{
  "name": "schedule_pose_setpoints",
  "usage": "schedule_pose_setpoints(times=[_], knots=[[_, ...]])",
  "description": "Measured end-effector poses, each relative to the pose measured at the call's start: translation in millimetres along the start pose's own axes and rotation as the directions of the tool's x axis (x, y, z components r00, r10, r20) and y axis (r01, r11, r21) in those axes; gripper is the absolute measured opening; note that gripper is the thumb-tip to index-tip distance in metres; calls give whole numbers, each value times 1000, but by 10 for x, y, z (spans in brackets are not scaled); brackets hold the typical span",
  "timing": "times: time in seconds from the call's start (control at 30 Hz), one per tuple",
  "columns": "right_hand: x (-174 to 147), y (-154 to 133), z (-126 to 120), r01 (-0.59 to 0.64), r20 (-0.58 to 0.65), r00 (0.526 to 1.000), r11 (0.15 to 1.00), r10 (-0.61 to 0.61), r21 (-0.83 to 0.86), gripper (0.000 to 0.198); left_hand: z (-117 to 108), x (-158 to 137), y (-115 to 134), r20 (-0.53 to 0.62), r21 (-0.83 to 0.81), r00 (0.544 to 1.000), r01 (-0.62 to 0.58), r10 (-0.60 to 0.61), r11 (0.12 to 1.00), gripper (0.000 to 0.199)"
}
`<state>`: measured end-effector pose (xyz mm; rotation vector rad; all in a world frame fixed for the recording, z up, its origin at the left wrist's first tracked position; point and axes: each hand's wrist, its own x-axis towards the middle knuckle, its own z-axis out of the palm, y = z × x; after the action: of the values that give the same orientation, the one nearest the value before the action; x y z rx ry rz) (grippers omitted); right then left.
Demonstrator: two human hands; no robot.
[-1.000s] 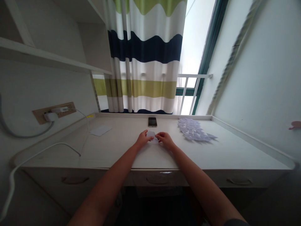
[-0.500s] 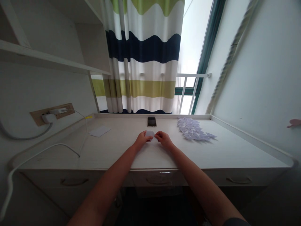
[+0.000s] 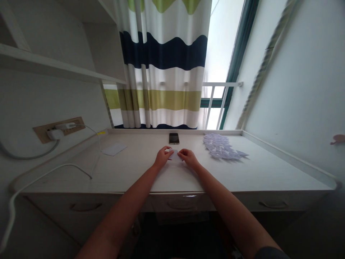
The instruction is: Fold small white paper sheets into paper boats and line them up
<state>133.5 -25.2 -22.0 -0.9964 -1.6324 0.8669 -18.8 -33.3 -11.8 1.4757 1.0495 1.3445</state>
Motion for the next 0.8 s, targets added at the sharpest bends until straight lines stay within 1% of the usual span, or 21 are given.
schedule_pose_setpoints(times=[0.07, 0.2, 0.33, 0.43, 0.6, 0.7, 0.8], knots=[[-6, -17, -1, -6, 0, 1000, 1000, 6, -1, 21, -9, -1, -13, -9, 84, 998, -56, 57, 995, 29], [-16, -40, -2, -17, 8, 1000, 1000, 17, -24, 23, -19, -17, -25, 0, 228, 991, -131, 134, 965, 22], [-26, -59, -6, -16, 11, 1000, 999, 17, -37, 22, -28, -46, -13, 33, 315, 981, -194, 193, 929, 22], [-33, -76, -10, -19, 10, 1000, 999, 20, -36, 23, -34, -64, -1, 46, 330, 979, -204, 200, 922, 23], [-39, -88, -2, 9, 10, 1000, 999, -8, -34, 23, -25, -64, 7, 35, 289, 986, -165, 161, 943, 29], [-38, -87, 9, 3, 25, 1000, 1000, -3, -19, 24, -9, -55, 13, 39, 263, 987, -161, 157, 951, 24], [-37, -84, 10, -6, 43, 999, 1000, 6, -5, 24, 1, -56, 22, 52, 245, 983, -183, 175, 952, 20]])
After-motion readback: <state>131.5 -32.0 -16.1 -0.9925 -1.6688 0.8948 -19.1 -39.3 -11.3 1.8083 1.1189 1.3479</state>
